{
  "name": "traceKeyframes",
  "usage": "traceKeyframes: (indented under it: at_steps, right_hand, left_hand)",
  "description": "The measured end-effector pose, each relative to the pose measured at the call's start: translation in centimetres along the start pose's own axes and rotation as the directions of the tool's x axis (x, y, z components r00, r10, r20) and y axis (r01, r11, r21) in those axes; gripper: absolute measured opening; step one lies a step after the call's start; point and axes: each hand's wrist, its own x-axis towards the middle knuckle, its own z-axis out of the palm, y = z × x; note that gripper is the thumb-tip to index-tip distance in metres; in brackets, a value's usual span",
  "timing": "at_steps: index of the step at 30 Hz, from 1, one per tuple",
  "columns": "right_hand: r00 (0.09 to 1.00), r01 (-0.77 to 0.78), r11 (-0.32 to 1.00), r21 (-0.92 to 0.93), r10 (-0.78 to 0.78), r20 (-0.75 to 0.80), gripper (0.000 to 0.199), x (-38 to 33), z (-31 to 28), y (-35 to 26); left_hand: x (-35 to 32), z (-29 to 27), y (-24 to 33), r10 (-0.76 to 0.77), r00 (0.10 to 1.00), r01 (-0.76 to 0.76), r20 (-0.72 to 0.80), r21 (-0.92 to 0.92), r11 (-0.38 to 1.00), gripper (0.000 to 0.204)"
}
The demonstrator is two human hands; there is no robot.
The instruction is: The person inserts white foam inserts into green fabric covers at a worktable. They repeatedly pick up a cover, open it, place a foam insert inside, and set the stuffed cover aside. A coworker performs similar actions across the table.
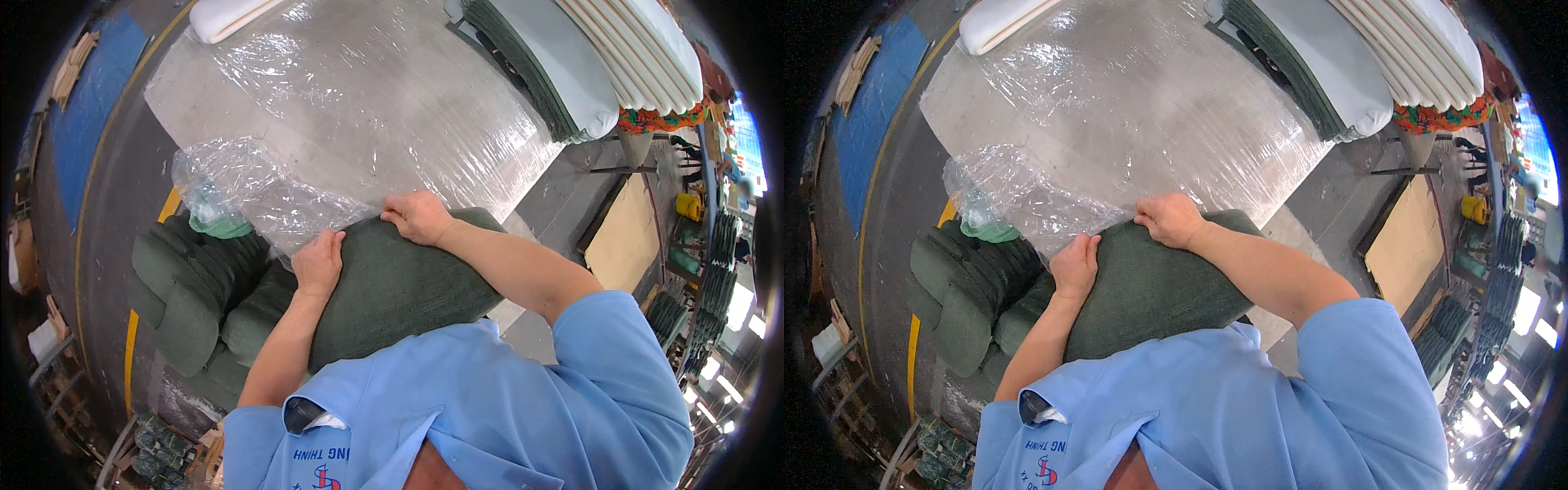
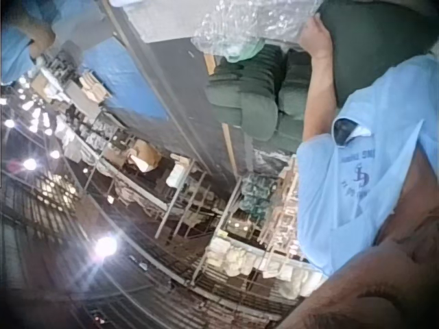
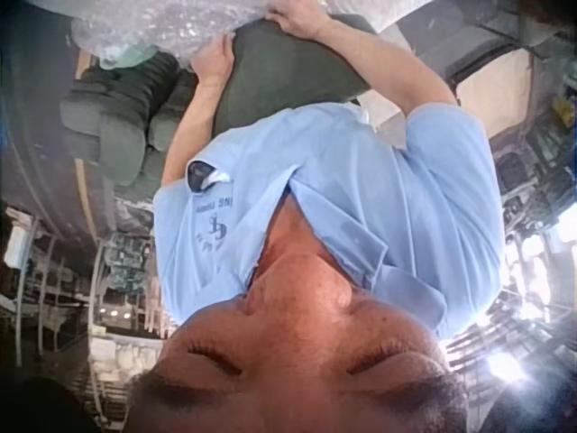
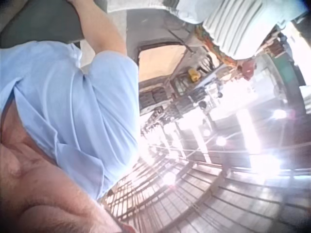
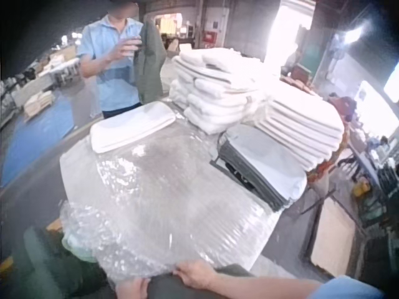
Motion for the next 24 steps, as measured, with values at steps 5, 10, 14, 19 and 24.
traceKeyframes:
  at_steps: [5,10,14,19,24]
  right_hand:
    - [0.993,-0.025,0.996,-0.087,0.035,0.113,0.022,0.7,-1.1,-0.6]
    - [0.996,-0.076,0.969,0.237,0.063,0.063,0.032,-2.1,-9.3,-5.3]
    - [0.902,0.069,0.98,0.186,-0.141,0.407,0.043,-11.6,-15.2,-9.8]
    - [0.942,0.312,0.891,-0.329,-0.245,0.23,0.067,-18.2,-12.7,-6.8]
    - [0.953,0.304,0.903,-0.302,-0.283,0.111,0.083,-17.6,-12.5,-4.0]
  left_hand:
    - [0.9,-1.4,0.1,0.031,0.998,-0.029,0.059,-0.044,0.999,0.025]
    - [0.1,-10.6,2.9,0.254,0.967,-0.244,0.033,-0.187,0.952,0.018]
    - [-8.3,-15.7,6.4,0.374,0.79,-0.089,0.485,-0.514,0.853,0.047]
    - [-11.4,-16.2,6.3,0.315,0.834,-0.244,0.453,-0.211,0.947,0.075]
    - [-11.9,-15.9,5.9,0.327,0.874,-0.305,0.359,-0.118,0.945,0.077]
